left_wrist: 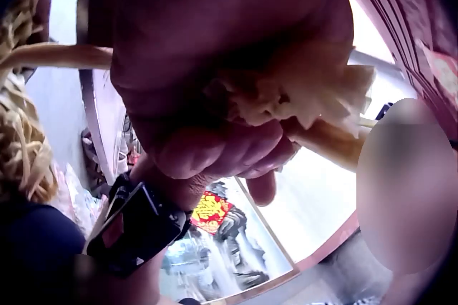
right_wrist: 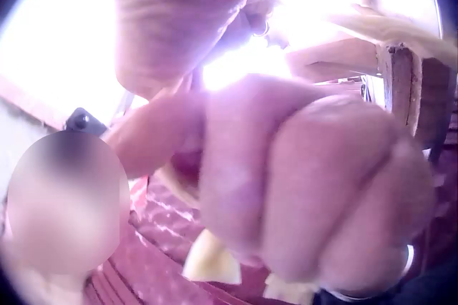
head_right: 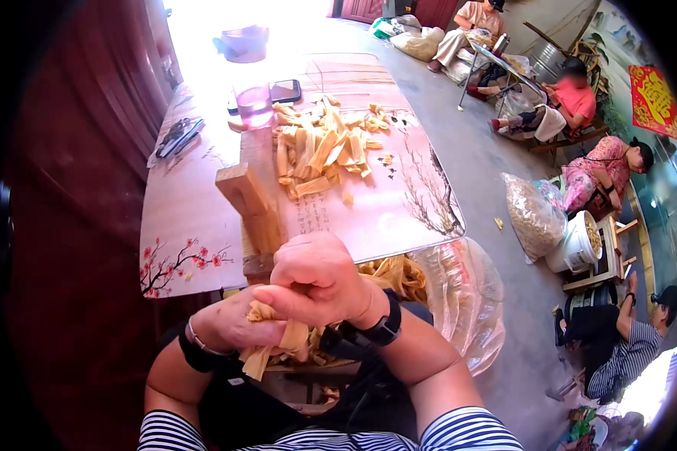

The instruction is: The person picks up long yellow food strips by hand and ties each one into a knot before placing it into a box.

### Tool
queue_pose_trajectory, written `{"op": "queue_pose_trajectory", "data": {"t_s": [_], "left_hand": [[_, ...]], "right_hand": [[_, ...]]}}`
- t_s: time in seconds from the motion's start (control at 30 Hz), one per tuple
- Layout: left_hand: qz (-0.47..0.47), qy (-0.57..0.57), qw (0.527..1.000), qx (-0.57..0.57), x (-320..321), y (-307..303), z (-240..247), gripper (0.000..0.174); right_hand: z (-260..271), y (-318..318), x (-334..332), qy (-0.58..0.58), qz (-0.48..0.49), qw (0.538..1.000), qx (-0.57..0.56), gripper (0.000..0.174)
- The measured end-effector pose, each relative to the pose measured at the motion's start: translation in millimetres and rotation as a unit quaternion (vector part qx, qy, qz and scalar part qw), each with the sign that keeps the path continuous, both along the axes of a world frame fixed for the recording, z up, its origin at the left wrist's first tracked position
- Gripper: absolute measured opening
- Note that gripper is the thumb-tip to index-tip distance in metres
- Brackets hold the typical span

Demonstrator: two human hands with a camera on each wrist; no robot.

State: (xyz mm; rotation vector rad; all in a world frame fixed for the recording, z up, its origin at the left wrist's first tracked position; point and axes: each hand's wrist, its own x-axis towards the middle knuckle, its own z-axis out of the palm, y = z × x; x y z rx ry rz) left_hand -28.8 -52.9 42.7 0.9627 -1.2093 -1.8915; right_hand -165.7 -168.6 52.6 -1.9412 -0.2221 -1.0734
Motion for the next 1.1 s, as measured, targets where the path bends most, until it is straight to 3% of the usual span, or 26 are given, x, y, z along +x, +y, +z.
{"op": "queue_pose_trajectory", "data": {"t_s": [0.03,0.07,0.17,0.2,0.27,0.37,0.47,0.5,0.63,0.73,0.83,0.93,1.0,1.07,1.1], "left_hand": [[0.017,0.120,0.993,0.014,-9,-2,5,0.016],[0.019,0.149,0.985,0.089,-15,-8,-3,0.024],[-0.026,0.138,0.988,0.065,-16,1,-6,0.032],[-0.068,0.167,0.984,0.006,-10,6,-11,0.034],[0.003,0.060,0.968,-0.242,-7,10,-9,0.030],[0.177,-0.220,0.853,-0.439,4,19,23,0.032],[0.244,-0.446,0.672,-0.538,23,23,17,0.034],[0.274,-0.424,0.654,-0.564,27,20,11,0.034],[0.277,-0.363,0.677,-0.577,29,17,-3,0.032],[0.335,-0.388,0.605,-0.609,24,24,-6,0.024],[0.424,-0.373,0.567,-0.599,26,19,-19,0.021],[0.424,-0.384,0.659,-0.488,24,24,-14,0.028],[0.354,-0.379,0.729,-0.447,31,25,-14,0.020],[0.288,-0.366,0.791,-0.397,35,30,-12,0.016],[0.283,-0.368,0.790,-0.401,34,30,-12,0.009]], "right_hand": [[0,-2,0,-0.011,-0.010,1.000,0.017,0.017],[0,-4,-2,0.005,-0.023,0.999,0.032,0.017],[0,-1,-3,0.007,-0.006,0.999,0.032,0.017],[-2,4,-1,0.013,0.005,1.000,0.022,0.017],[-1,10,3,0.046,0.026,0.998,-0.019,0.021],[-11,18,1,0.150,-0.059,0.978,0.134,0.026],[-10,17,1,0.320,0.016,0.901,0.292,0.031],[-3,18,0,0.369,0.088,0.827,0.416,0.028],[-17,17,3,0.399,0.248,0.676,0.568,0.017],[-20,36,10,0.321,0.156,0.680,0.640,0.012],[-17,38,8,0.208,0.100,0.783,0.577,0.012],[-27,45,7,0.162,-0.033,0.870,0.465,0.010],[-20,46,6,0.179,-0.057,0.933,0.307,0.009],[-21,38,3,0.207,-0.045,0.963,0.169,0.010],[-24,41,3,0.244,-0.045,0.941,0.229,0.010]]}}
